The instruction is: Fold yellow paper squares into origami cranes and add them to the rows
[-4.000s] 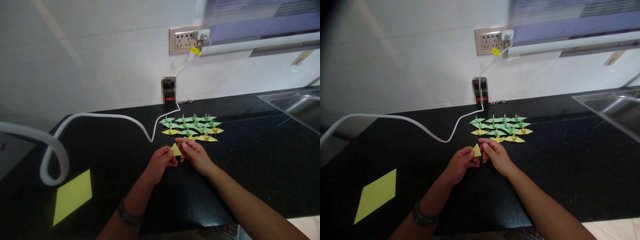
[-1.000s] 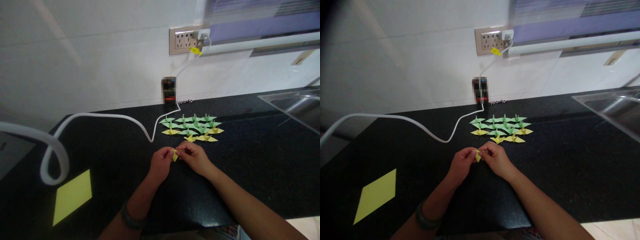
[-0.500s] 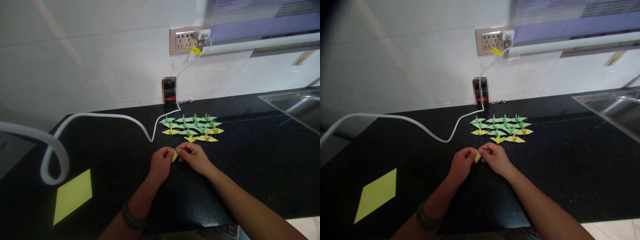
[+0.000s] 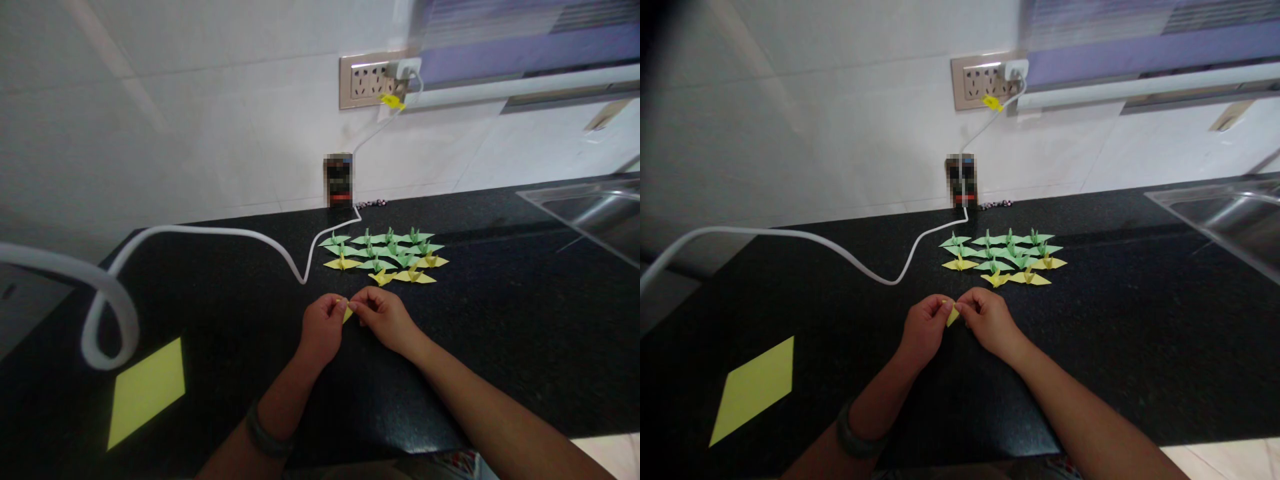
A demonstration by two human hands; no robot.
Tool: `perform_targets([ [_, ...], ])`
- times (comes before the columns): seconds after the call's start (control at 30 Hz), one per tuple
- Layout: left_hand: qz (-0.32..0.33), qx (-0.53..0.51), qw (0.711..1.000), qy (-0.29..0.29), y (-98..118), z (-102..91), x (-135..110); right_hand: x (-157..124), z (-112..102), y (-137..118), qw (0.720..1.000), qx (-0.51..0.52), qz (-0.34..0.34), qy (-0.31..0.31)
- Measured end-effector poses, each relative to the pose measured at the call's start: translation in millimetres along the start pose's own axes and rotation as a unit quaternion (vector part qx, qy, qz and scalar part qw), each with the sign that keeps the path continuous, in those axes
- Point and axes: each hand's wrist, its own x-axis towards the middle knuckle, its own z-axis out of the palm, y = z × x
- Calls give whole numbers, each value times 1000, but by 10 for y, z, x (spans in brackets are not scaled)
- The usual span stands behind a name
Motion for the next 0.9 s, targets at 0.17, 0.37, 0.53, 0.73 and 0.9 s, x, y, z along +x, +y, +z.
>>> perform_targets([
  [0.17, 3, -7, 1000, 2, 31, -22, -7, -41, 6, -38, 999, -34, -36, 17],
  [0.37, -43, -89, 995, -5, 14, -24, 31, -26, -3, -4, 1000, 4, -5, 8],
  [0.53, -18, -62, 998, -14, 2, -42, 47, 15, -5, 18, 997, 75, 35, 7],
  [0.73, -1, -43, 999, -6, 35, -48, 6, -17, 18, -36, 999, 23, 10, -20],
  [0.9, -7, -70, 997, -22, 48, -6, 4, -24, 17, -54, 997, 77, 29, 11],
])
